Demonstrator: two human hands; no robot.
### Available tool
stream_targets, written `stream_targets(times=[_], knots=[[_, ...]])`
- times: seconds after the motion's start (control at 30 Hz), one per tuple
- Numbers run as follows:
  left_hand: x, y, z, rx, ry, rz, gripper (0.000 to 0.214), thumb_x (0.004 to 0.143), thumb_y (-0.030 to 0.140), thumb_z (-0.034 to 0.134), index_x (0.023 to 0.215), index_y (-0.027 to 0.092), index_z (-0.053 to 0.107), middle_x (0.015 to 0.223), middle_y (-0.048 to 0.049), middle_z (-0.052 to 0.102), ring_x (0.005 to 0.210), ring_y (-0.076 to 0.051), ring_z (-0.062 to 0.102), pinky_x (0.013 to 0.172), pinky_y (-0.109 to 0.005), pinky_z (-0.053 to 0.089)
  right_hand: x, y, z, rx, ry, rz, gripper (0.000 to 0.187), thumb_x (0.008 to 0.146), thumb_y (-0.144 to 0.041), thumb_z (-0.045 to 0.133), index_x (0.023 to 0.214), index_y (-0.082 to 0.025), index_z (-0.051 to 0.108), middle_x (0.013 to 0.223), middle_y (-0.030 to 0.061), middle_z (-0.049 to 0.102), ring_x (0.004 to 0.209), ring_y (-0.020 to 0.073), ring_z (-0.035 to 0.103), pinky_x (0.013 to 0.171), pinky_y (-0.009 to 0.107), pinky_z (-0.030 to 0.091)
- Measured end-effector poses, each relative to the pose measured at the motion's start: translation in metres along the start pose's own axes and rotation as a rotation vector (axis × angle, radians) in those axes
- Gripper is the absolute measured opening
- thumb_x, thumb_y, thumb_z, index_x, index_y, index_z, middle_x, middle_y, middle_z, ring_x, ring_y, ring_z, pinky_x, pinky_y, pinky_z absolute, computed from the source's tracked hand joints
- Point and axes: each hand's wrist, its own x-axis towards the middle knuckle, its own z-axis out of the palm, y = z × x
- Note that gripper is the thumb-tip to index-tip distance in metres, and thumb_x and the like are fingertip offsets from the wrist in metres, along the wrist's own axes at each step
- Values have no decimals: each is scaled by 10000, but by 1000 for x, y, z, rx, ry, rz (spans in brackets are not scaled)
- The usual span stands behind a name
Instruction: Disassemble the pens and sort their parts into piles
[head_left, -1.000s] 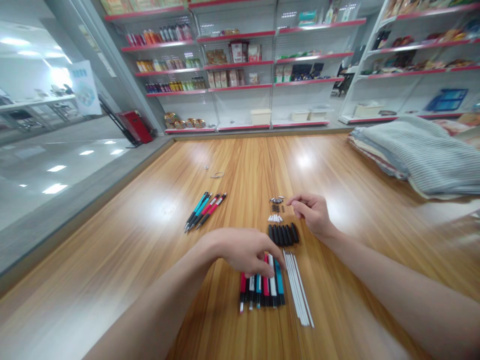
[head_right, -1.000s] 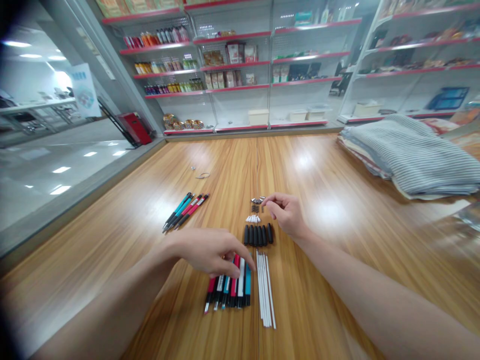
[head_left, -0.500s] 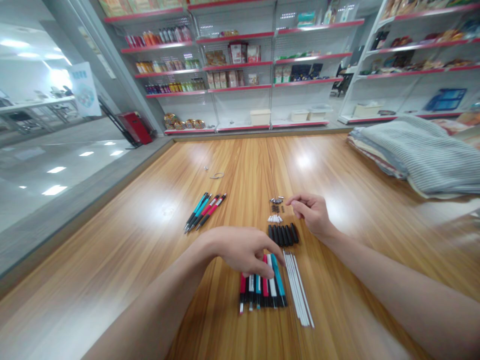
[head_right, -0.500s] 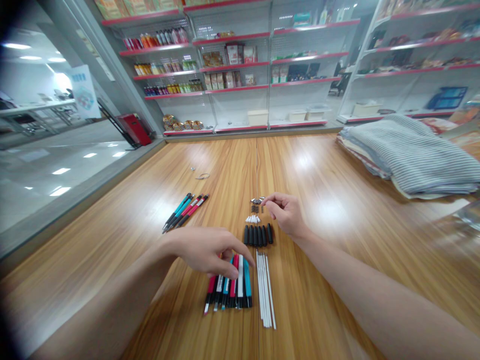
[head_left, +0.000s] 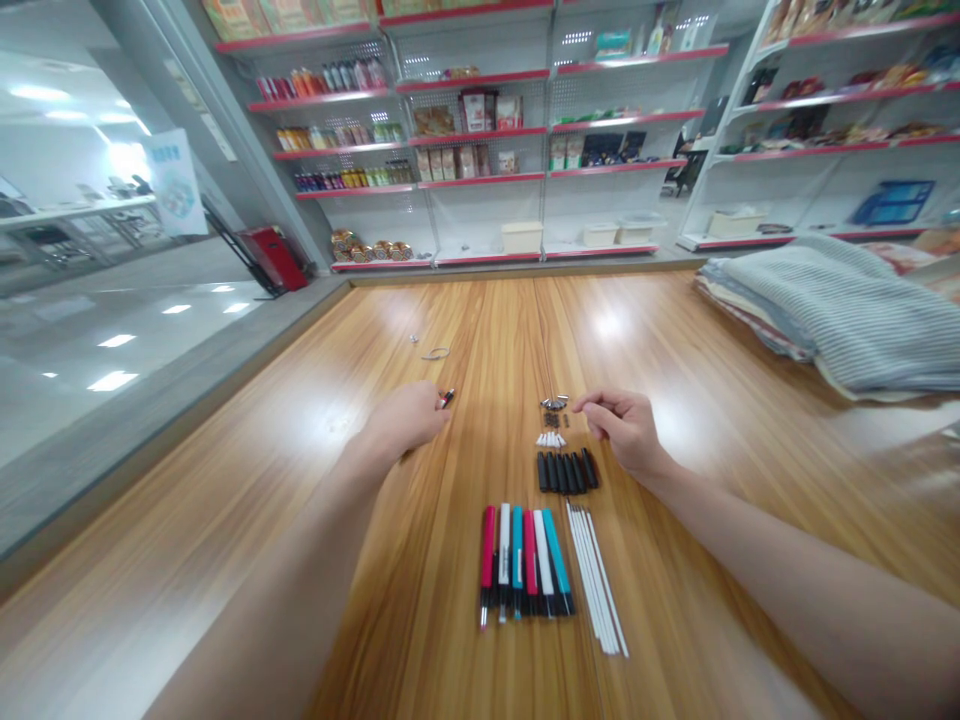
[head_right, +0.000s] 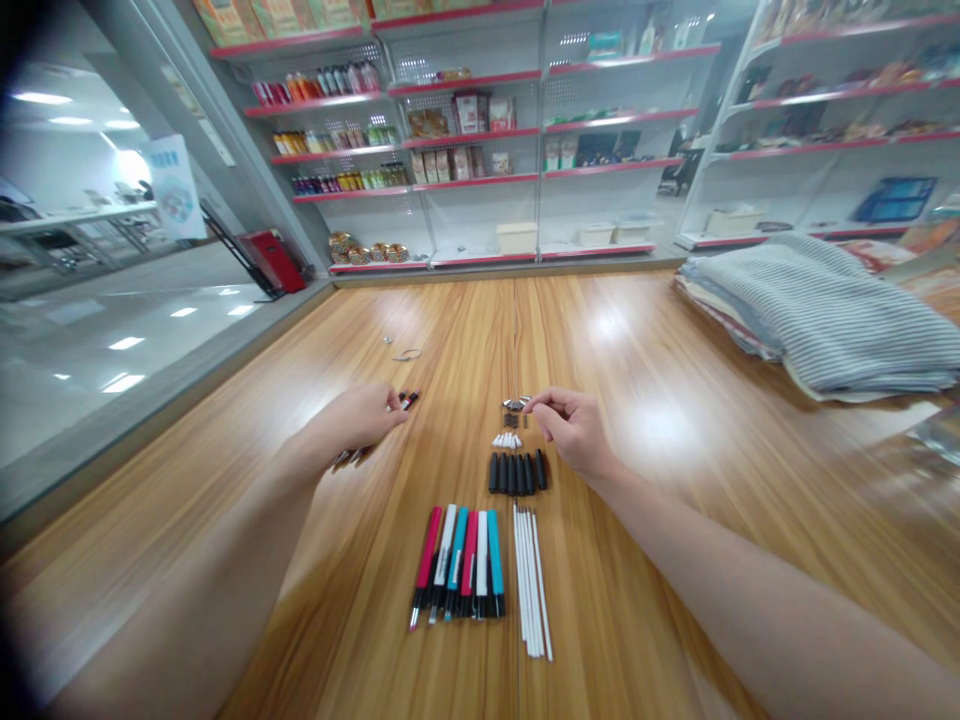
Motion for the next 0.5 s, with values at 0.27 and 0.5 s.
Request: stream_targets(times=[0.27,0.5], knots=[[19,-23,7,483,69,-12,213,749,363,583,733,154,625,819,-183,690,748,-287,653,601,-286,389,0,-2,0,-4,6,6,153,805,-219,551,776,-122,664,448,-46,443,417,77,361,438,229,239],[15,-13,8,327,86,65,190,709,331,608,620,164,614,611,-78,629,580,-180,574,531,-243,317,1,0,0,-6,11,12,161,801,-239,551,777,-128,666,448,-44,449,415,80,371,443,231,252]])
